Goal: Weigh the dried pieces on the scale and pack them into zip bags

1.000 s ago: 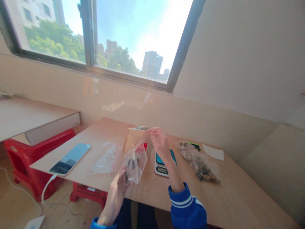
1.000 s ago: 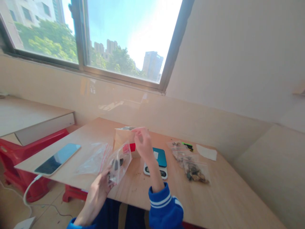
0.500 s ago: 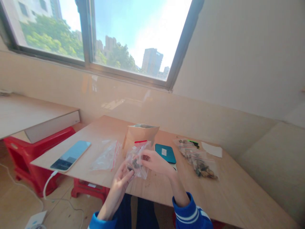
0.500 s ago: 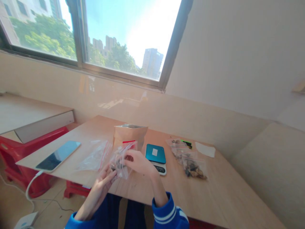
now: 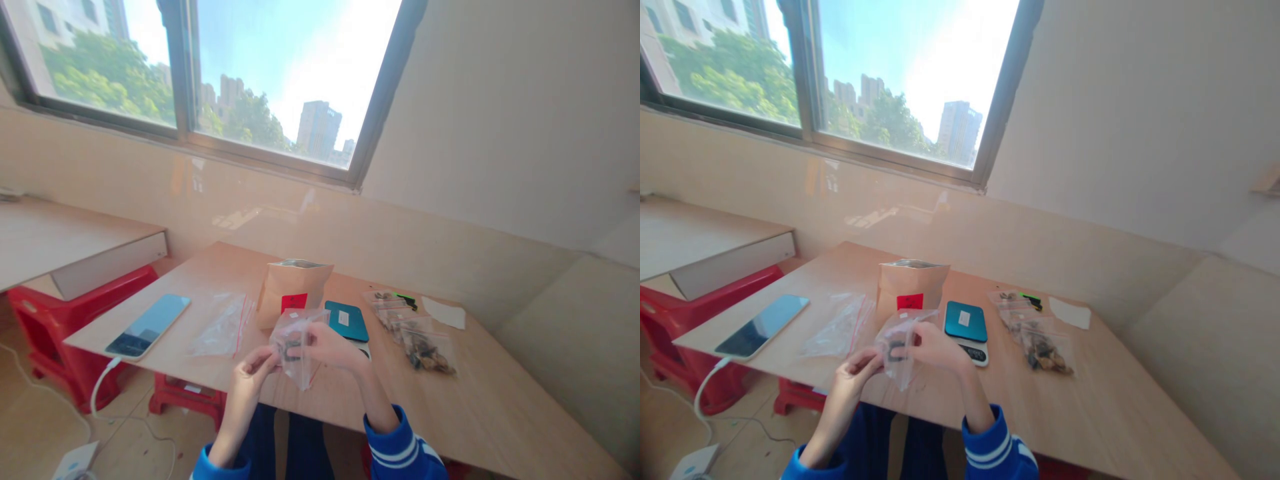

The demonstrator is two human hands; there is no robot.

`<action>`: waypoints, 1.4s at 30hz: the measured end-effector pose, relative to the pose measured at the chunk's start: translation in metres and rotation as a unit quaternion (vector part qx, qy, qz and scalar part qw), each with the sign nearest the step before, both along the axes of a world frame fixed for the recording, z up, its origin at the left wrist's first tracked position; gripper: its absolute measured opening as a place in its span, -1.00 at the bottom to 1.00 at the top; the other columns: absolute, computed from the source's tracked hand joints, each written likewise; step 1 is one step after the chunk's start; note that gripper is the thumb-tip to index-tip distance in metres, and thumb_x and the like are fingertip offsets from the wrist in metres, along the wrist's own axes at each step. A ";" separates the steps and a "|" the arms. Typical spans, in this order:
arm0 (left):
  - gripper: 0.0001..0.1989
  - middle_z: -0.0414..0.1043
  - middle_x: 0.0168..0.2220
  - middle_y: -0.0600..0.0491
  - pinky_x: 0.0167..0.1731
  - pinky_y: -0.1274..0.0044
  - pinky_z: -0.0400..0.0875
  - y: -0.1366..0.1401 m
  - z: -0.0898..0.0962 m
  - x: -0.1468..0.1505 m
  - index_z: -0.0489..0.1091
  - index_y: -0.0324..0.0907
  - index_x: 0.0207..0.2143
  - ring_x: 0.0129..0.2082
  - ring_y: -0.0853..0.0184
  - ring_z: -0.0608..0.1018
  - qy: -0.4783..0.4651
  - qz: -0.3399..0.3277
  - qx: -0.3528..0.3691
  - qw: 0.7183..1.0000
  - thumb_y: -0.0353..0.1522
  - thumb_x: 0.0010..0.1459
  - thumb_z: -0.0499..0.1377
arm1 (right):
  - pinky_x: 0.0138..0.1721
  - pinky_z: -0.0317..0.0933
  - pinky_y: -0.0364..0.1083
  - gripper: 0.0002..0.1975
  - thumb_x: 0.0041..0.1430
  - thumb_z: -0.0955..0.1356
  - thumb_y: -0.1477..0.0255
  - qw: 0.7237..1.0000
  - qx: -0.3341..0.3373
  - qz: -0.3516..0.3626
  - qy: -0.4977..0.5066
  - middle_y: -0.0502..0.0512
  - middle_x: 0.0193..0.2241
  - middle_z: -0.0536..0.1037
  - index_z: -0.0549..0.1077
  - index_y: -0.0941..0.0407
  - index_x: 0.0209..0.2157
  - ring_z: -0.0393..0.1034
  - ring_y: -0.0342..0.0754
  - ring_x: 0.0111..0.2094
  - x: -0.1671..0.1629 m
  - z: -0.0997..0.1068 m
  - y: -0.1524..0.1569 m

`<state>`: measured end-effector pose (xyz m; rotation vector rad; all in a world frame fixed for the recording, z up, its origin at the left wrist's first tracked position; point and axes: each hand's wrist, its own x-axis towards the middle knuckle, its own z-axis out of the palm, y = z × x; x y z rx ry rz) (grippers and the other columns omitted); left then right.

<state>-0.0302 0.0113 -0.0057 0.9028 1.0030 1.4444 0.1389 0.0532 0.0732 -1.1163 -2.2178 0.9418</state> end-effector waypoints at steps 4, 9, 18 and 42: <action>-0.59 0.61 -0.34 -0.08 -0.25 0.42 0.49 0.001 0.003 0.000 0.60 -0.23 -0.36 -0.26 0.11 0.58 -0.026 -0.020 -0.022 0.999 -0.13 -0.24 0.42 | -0.27 0.32 -0.08 -0.84 0.14 0.37 0.36 0.999 -0.032 0.036 0.009 0.03 -0.35 0.59 0.57 0.09 -0.26 0.44 -0.05 -0.35 -0.003 0.005 -0.003; -0.61 0.60 -0.22 -0.09 -0.23 0.45 0.49 0.001 -0.003 -0.001 0.58 -0.21 -0.28 -0.18 0.12 0.59 -0.040 -0.017 -0.018 0.999 -0.15 -0.13 0.38 | -0.30 0.28 -0.12 -0.91 0.08 0.43 0.38 1.000 0.017 0.002 0.018 0.00 -0.38 0.53 0.55 0.09 -0.35 0.40 -0.09 -0.35 0.001 0.005 -0.003; -0.57 0.59 -0.25 -0.06 -0.28 0.52 0.48 0.004 0.003 -0.029 0.55 -0.25 -0.28 -0.28 0.23 0.60 -0.079 0.021 -0.043 0.996 -0.20 -0.20 0.43 | -0.28 0.24 -0.13 -0.95 0.10 0.39 0.45 0.986 0.121 -0.101 0.059 0.00 -0.36 0.45 0.50 0.12 -0.36 0.34 -0.12 -0.33 0.025 0.033 0.003; -0.61 0.55 -0.22 0.06 -0.23 0.61 0.44 0.009 -0.004 -0.060 0.49 -0.21 -0.24 -0.27 0.36 0.55 -0.105 0.035 -0.036 0.993 -0.22 -0.12 0.41 | -0.47 0.05 -0.18 -0.89 -0.03 0.46 0.46 0.945 0.207 -0.246 -0.055 -0.09 -0.57 0.38 0.45 0.14 -0.44 0.28 -0.15 -0.47 0.009 0.078 0.104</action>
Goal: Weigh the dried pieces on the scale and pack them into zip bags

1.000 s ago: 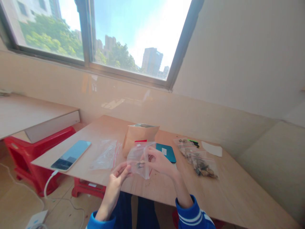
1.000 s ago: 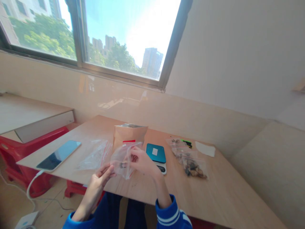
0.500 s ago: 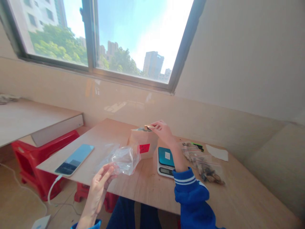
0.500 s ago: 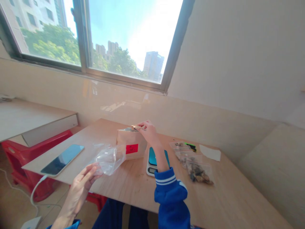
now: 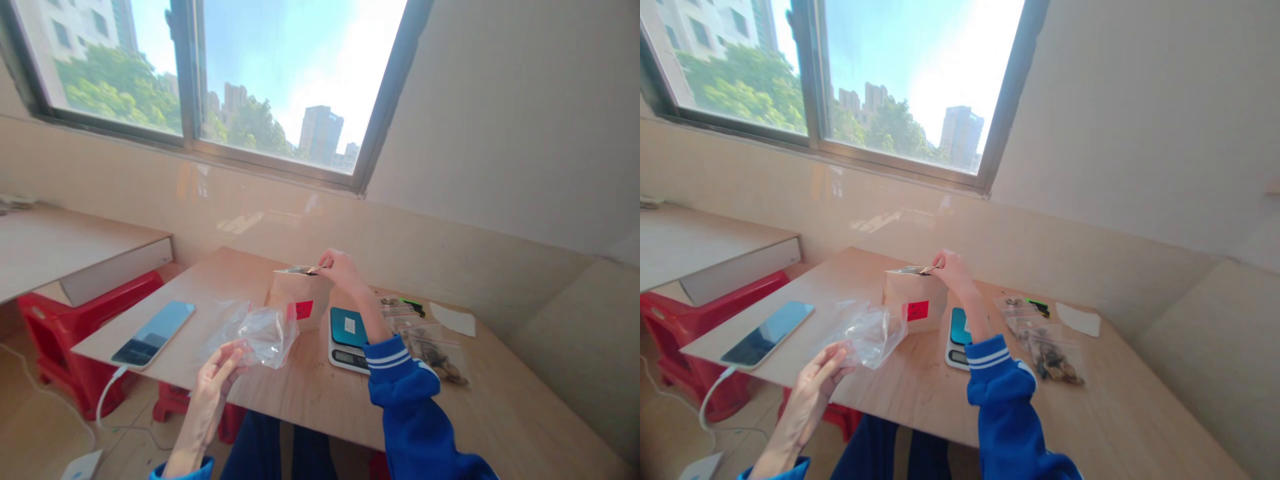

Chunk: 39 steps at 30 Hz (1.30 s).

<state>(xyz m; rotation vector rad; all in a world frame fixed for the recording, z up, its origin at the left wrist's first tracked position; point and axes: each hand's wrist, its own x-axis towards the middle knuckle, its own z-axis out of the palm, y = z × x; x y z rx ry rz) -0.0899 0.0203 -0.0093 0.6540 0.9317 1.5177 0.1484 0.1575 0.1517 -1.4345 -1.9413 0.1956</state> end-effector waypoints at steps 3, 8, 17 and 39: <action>-0.59 0.56 -0.22 0.04 -0.23 0.58 0.44 -0.001 0.001 0.002 0.48 -0.23 -0.23 -0.27 0.34 0.56 0.008 -0.006 -0.002 1.000 -0.21 -0.12 0.40 | -0.47 0.06 -0.19 -0.92 0.00 0.44 0.50 1.000 -0.010 0.011 -0.014 -0.09 -0.58 0.39 0.50 0.14 -0.38 0.30 -0.15 -0.48 -0.002 0.003 0.000; -0.59 0.56 -0.22 0.03 -0.21 0.55 0.44 -0.003 0.008 0.002 0.47 -0.23 -0.24 -0.27 0.31 0.57 0.015 -0.008 0.003 1.000 -0.20 -0.12 0.40 | -0.40 0.13 -0.18 -0.76 0.03 0.42 0.51 0.998 -0.025 0.028 -0.043 -0.04 -0.47 0.49 0.50 0.12 -0.20 0.34 -0.14 -0.42 -0.003 0.016 -0.012; -0.64 0.56 -0.24 0.05 -0.25 0.57 0.45 -0.008 0.009 0.006 0.51 -0.18 -0.28 -0.33 0.34 0.57 0.001 -0.019 0.030 0.999 -0.23 -0.15 0.42 | -0.47 0.06 -0.13 -0.48 0.31 0.13 0.08 0.990 -0.093 0.076 -0.071 0.00 -0.61 0.40 0.41 0.12 -0.53 0.27 -0.12 -0.56 -0.019 0.006 -0.072; -0.27 0.55 -0.24 0.21 -0.31 0.64 0.40 -0.012 0.020 -0.053 0.38 0.11 0.01 -0.34 0.41 0.50 0.088 0.168 0.012 0.982 -0.34 -0.31 0.44 | -0.17 0.35 -0.11 -0.70 0.27 0.17 0.34 0.988 -0.043 -0.121 0.085 0.19 -0.14 0.58 0.45 0.14 -0.13 0.50 -0.06 -0.18 0.127 -0.089 -0.073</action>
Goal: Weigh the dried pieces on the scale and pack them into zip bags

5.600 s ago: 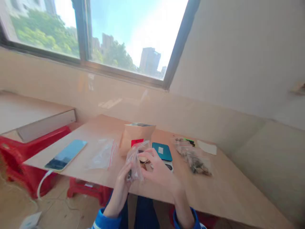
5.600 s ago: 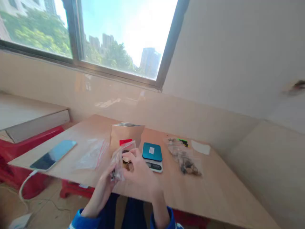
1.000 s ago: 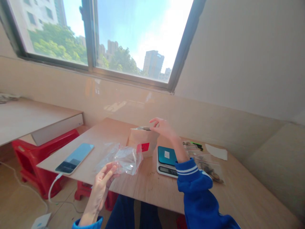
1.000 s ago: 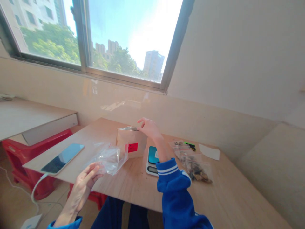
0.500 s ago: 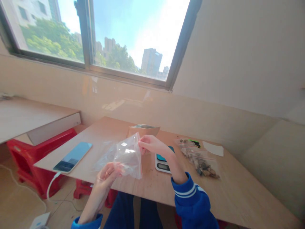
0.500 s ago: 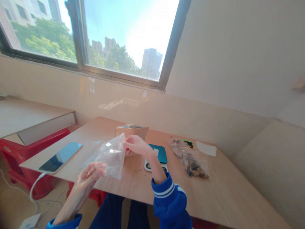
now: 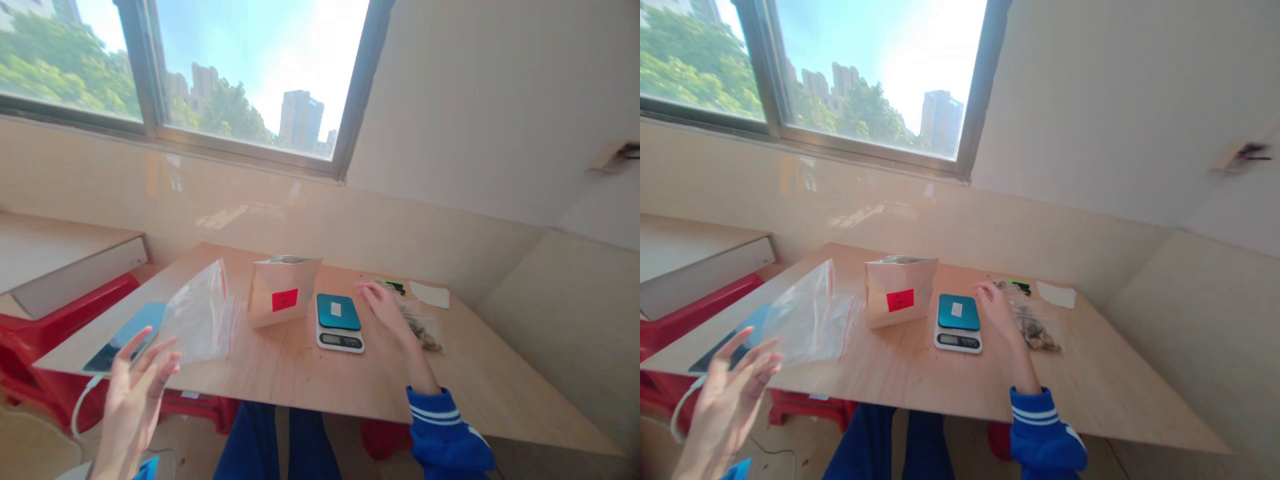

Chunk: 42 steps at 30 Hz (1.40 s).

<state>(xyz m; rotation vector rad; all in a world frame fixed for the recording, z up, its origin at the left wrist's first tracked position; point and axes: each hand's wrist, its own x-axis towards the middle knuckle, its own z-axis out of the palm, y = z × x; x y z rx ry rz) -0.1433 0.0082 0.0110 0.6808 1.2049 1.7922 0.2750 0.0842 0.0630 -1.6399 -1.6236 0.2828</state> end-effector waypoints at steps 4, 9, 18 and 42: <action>-0.51 0.54 -0.20 0.15 -0.19 0.48 0.39 0.029 -0.018 -0.008 0.43 0.04 -0.07 -0.24 0.26 0.52 0.108 -0.010 -0.040 0.993 -0.30 -0.14 0.34 | -0.03 0.27 -0.01 -0.69 0.11 0.17 0.59 0.971 -0.059 -0.168 -0.161 0.30 -0.16 0.58 0.50 0.18 -0.23 0.46 0.06 -0.08 0.091 -0.030 -0.010; -0.71 0.45 0.00 -0.08 0.15 0.11 0.07 0.060 -0.027 -0.001 0.47 -0.14 -0.22 0.16 -0.14 0.31 0.406 0.036 -0.082 0.909 -0.38 -0.09 0.28 | -0.04 0.20 0.13 -0.68 0.01 0.25 0.67 0.936 -0.120 -0.230 -0.239 0.40 -0.15 0.57 0.54 0.22 -0.24 0.43 0.20 -0.07 0.133 -0.046 -0.023; -0.67 0.47 -0.04 -0.05 0.02 0.31 0.30 0.018 0.000 0.034 0.42 -0.11 -0.09 -0.08 0.09 0.52 0.325 -0.024 -0.020 0.945 -0.17 0.14 0.12 | -0.06 0.08 0.24 -0.83 0.08 0.35 0.47 0.918 -0.171 -0.210 -0.289 0.29 -0.38 0.62 0.58 0.10 -0.52 0.44 0.27 -0.12 0.148 -0.010 -0.046; -0.60 0.29 -0.44 0.09 -0.25 0.46 0.33 -0.041 0.003 0.171 0.26 -0.11 -0.39 -0.37 0.28 0.42 0.179 -0.270 0.032 0.946 0.04 0.15 0.05 | -0.34 0.18 -0.10 -0.78 0.16 0.34 0.39 0.997 -0.033 0.049 0.047 0.05 -0.52 0.51 0.48 0.10 -0.55 0.37 -0.04 -0.44 -0.139 -0.011 -0.135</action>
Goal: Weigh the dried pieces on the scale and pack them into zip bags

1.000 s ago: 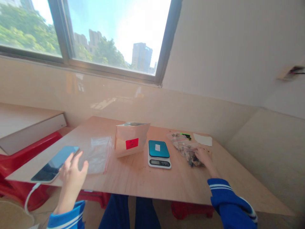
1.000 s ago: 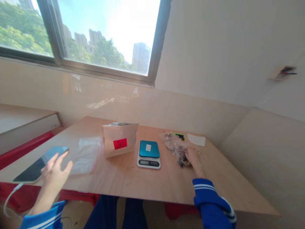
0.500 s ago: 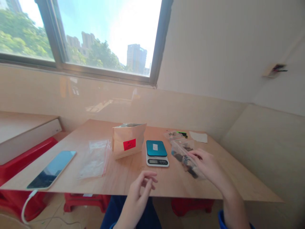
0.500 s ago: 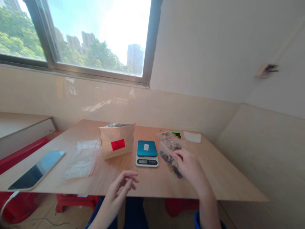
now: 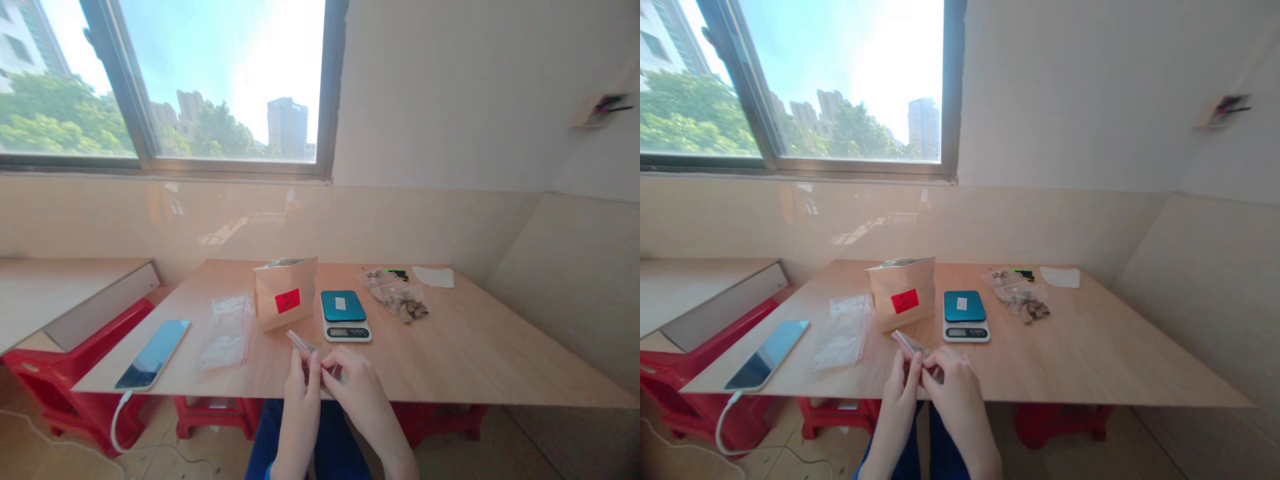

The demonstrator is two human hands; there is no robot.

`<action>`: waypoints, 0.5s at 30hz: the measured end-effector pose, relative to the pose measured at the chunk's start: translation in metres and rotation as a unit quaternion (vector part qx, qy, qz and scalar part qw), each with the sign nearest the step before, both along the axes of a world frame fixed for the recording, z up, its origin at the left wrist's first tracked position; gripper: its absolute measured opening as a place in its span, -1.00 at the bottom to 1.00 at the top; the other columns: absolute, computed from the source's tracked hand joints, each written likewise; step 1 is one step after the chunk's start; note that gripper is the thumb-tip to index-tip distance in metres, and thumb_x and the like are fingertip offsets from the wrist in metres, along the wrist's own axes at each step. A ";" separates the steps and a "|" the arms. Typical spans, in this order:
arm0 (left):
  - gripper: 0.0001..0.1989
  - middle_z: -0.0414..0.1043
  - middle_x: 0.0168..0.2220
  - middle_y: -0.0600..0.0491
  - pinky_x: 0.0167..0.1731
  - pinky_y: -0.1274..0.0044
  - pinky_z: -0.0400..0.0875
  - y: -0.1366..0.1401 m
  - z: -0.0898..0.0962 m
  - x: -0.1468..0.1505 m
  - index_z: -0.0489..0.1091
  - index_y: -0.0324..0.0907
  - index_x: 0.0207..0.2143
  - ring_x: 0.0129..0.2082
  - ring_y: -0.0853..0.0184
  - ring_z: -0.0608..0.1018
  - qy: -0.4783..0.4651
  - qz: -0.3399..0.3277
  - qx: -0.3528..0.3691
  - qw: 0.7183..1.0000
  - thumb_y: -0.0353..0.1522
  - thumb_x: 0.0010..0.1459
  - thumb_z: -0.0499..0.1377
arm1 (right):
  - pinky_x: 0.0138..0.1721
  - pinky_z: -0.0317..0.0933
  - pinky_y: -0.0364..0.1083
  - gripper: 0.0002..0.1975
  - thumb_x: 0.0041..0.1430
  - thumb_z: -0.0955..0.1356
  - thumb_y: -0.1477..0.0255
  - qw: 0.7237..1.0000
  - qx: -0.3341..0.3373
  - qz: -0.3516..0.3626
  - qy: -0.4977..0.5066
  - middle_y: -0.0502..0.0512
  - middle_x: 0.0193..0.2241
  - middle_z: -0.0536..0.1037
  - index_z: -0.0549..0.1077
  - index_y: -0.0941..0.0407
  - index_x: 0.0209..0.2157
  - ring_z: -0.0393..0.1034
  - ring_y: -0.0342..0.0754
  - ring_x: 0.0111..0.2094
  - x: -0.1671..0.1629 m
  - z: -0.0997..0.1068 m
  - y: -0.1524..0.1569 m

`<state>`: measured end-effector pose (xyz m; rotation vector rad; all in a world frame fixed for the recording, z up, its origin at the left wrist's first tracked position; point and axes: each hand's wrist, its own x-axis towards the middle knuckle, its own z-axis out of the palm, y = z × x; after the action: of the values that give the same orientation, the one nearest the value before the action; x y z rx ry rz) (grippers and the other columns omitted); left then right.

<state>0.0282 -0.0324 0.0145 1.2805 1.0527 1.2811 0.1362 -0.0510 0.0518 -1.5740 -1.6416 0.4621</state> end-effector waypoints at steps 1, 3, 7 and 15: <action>-0.59 0.30 -0.43 0.07 -0.25 0.46 0.32 0.001 0.000 0.000 0.27 -0.11 -0.38 -0.36 0.27 0.42 0.003 0.008 0.003 1.000 0.05 0.14 0.05 | -0.35 0.18 -0.10 -0.79 0.15 0.34 0.39 1.000 0.002 0.000 0.012 0.05 -0.51 0.51 0.48 0.10 -0.54 0.38 -0.04 -0.44 0.000 -0.001 0.000; -0.58 0.32 -0.43 0.06 -0.28 0.47 0.31 0.001 0.001 0.000 0.28 -0.10 -0.40 -0.36 0.26 0.41 0.004 0.008 0.012 1.000 0.07 0.12 0.06 | -0.37 0.20 -0.11 -0.80 0.15 0.33 0.37 0.999 -0.001 -0.009 0.049 0.06 -0.50 0.53 0.47 0.10 -0.52 0.40 -0.04 -0.45 0.002 -0.001 0.000; -0.57 0.26 -0.52 0.11 -0.38 0.51 0.28 0.000 0.004 -0.002 0.22 -0.10 -0.51 -0.47 0.32 0.36 0.023 -0.053 0.030 0.998 0.06 0.13 0.05 | -0.40 0.22 -0.13 -0.79 0.15 0.31 0.35 0.995 -0.013 -0.014 0.103 0.05 -0.52 0.53 0.44 0.10 -0.52 0.41 -0.06 -0.47 0.004 0.004 -0.005; -0.56 0.18 -0.53 0.15 -0.40 0.54 0.26 -0.001 0.007 -0.005 0.19 -0.11 -0.52 -0.49 0.36 0.31 0.018 -0.039 0.017 0.999 0.05 0.12 0.08 | -0.39 0.23 -0.16 -0.77 0.16 0.32 0.35 0.986 -0.038 0.025 0.162 0.02 -0.54 0.54 0.44 0.12 -0.54 0.41 -0.10 -0.47 0.003 0.007 -0.011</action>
<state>0.0237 -0.0337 0.0216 1.3623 1.0002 1.2254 0.1397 -0.0622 0.0592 -1.4278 -1.4280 0.7735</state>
